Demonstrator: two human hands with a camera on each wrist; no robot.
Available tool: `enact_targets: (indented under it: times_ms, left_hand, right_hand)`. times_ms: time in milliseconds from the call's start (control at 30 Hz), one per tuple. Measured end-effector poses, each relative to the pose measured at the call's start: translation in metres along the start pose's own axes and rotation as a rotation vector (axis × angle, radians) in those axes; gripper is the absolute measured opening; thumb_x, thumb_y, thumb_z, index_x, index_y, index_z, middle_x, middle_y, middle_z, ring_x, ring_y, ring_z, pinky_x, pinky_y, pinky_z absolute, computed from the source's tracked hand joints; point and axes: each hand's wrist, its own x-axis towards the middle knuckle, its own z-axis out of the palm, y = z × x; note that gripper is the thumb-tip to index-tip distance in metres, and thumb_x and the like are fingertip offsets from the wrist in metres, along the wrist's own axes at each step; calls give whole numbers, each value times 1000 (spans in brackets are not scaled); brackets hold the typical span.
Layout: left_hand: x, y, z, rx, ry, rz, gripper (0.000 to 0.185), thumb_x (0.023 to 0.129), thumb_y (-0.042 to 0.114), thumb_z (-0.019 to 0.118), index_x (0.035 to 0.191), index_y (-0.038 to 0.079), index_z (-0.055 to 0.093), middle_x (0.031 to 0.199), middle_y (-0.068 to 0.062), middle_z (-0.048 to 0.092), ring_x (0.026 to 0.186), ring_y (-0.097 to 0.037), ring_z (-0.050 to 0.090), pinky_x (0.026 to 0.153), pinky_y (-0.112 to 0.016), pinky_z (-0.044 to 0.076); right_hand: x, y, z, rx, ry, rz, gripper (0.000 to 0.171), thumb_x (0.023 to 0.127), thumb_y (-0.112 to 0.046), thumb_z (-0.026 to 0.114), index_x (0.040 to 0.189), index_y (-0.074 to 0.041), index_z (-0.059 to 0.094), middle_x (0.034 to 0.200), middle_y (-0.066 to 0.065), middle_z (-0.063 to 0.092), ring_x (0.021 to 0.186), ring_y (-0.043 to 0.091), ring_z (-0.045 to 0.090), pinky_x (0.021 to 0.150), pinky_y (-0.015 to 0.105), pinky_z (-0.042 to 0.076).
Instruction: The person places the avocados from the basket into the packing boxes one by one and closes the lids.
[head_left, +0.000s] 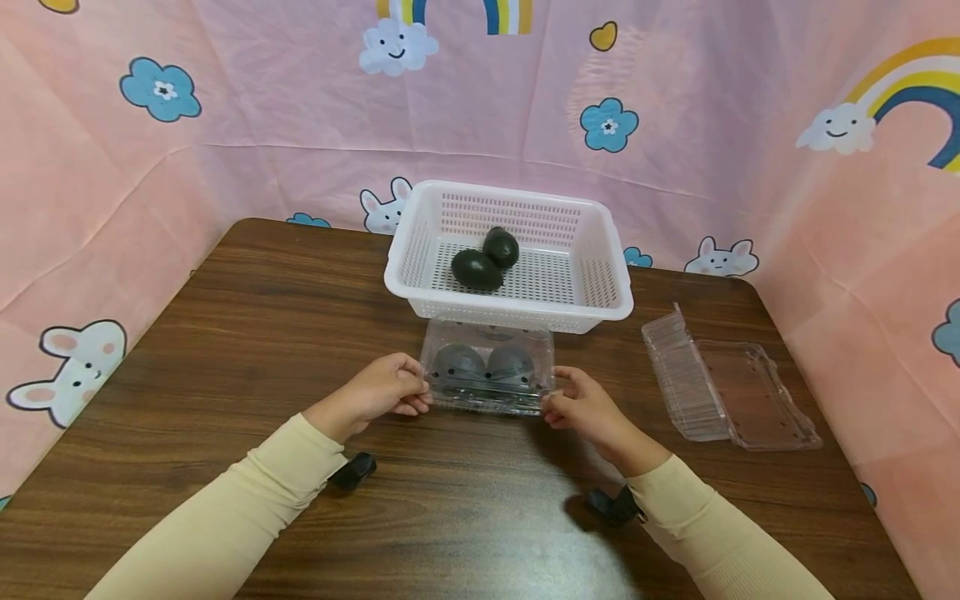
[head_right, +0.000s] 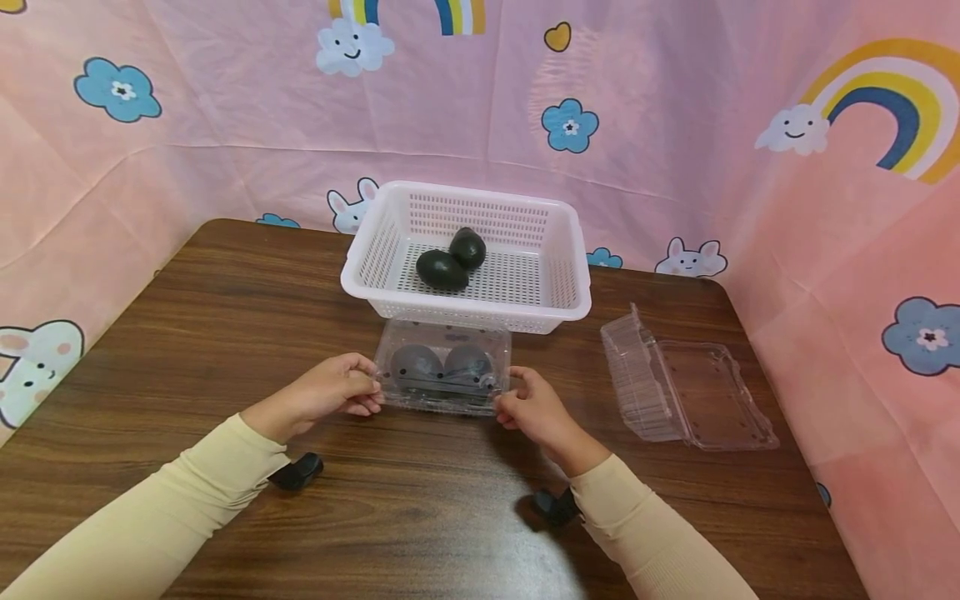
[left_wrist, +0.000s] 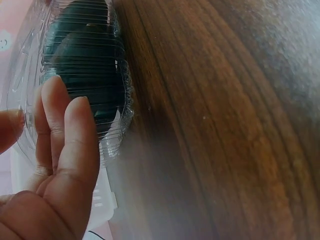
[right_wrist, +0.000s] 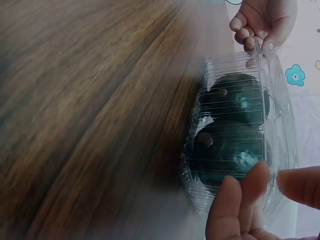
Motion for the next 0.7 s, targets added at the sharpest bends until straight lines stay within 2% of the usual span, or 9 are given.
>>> enact_targets:
  times_ms: [167,400,567,700]
  left_hand:
    - [-1,0,-1,-10,8,-2,32,95,3,50,121,-14,41,93,-16,67,76,-13,65,74,-30,56]
    - [-2,0,-3,-17,28,-5,33,94,1,50,121,-16,41,89,-13,68,72,-11,64,72,-28,55]
    - [-2,0,-4,-20,38,-15,34,95,1,51,123,-16,40,89,-11,69,72,-11,64,71,-28,55]
    - [-2,0,-4,-27,29,-18,36,96,1,51,125,-16,39,89,-11,69,74,-11,65,72,-28,55]
  right_hand:
    - [1,-2,3,-6,6,7,54,87,-3,54,133,13,32,85,12,66,68,13,60,67,31,55]
    - [3,-12,10,-42,35,99,55,91,4,52,140,12,28,85,11,62,69,12,58,70,32,55]
    - [6,-10,10,-49,29,111,56,91,5,52,139,13,27,83,9,61,69,13,57,68,31,55]
    - [7,-9,10,-63,35,112,54,91,4,53,139,13,29,85,12,62,69,13,58,68,32,55]
